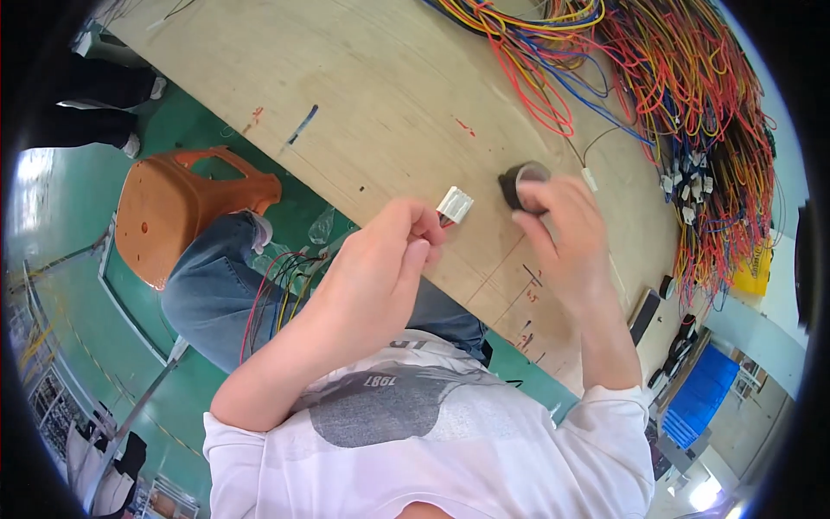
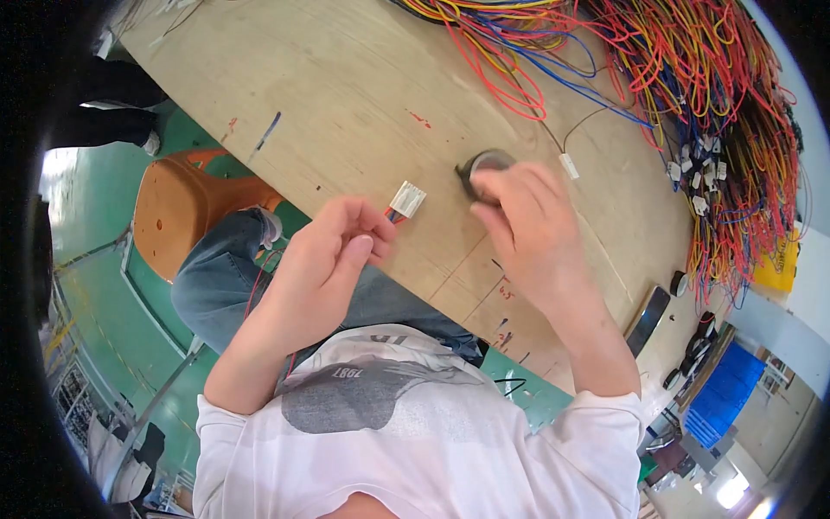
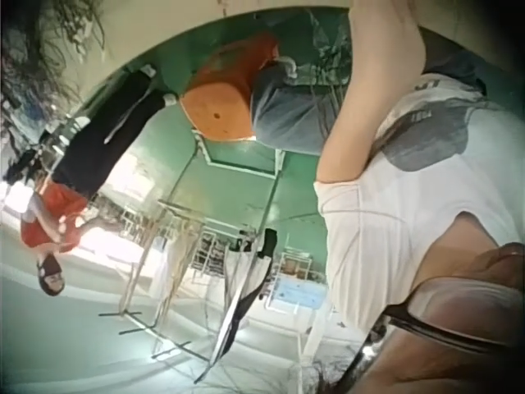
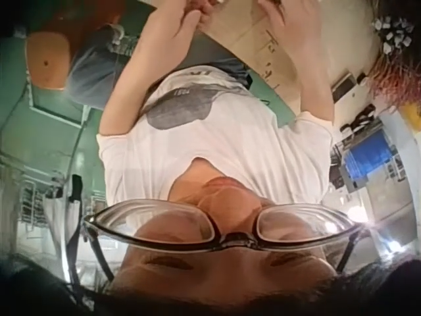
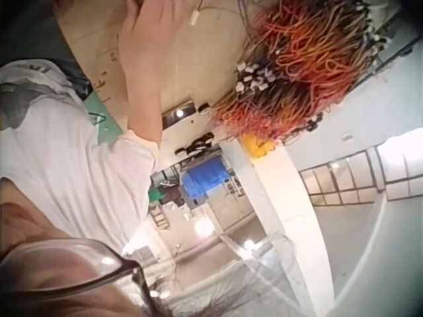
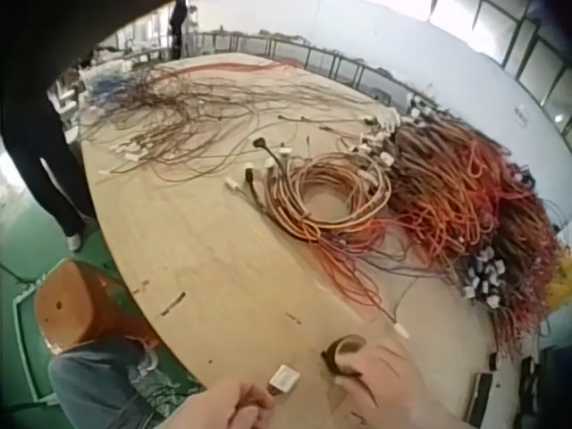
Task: Manually wrapping electrical tape around wire harness connectors in a factory assembly line.
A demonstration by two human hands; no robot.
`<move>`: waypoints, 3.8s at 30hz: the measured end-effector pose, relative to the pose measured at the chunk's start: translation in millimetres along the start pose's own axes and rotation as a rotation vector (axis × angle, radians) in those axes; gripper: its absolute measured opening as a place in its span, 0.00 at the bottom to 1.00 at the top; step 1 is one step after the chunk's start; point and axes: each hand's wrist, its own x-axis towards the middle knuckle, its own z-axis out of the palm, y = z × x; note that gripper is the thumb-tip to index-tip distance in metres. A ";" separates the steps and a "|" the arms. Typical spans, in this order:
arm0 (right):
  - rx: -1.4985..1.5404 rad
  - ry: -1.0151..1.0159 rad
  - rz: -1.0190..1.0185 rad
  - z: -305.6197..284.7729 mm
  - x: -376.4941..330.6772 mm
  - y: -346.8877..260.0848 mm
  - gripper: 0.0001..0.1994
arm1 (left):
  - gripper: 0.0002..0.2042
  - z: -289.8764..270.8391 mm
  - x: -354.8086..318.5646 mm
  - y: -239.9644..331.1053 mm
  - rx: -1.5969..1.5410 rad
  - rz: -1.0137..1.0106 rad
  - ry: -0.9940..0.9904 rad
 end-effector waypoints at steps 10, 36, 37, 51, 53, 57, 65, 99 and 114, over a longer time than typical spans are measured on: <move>0.474 -0.207 -0.095 2.5 3.3 -41.0 0.14 | 0.12 -0.4 -4.2 -15.3 -0.322 0.102 -0.024; 0.535 -0.578 0.715 3.6 32.2 -34.6 0.08 | 0.05 17.0 17.2 -0.7 0.366 0.120 0.388; 0.535 -0.592 0.711 4.4 31.8 -34.1 0.07 | 0.05 17.2 17.5 -0.8 0.369 0.116 0.386; 0.621 -0.550 0.750 6.9 31.4 -31.4 0.09 | 0.05 18.5 19.7 1.2 0.441 0.085 0.389; 0.624 -0.550 0.754 6.8 31.8 -31.4 0.10 | 0.05 18.4 20.2 1.1 0.449 0.088 0.388; 0.650 -0.545 0.765 7.9 30.7 -30.0 0.09 | 0.05 18.7 21.6 2.8 0.474 0.089 0.391; 0.682 -0.513 0.752 8.5 28.5 -30.1 0.09 | 0.05 18.6 22.0 4.7 0.450 0.064 0.380; 0.533 -0.396 0.370 -9.9 21.7 -56.3 0.05 | 0.05 -1.6 -8.4 -1.6 -0.927 -0.149 0.115; 1.008 -0.519 0.579 -16.8 48.6 -94.8 0.08 | 0.07 -11.3 -39.9 -7.5 -1.129 0.010 0.091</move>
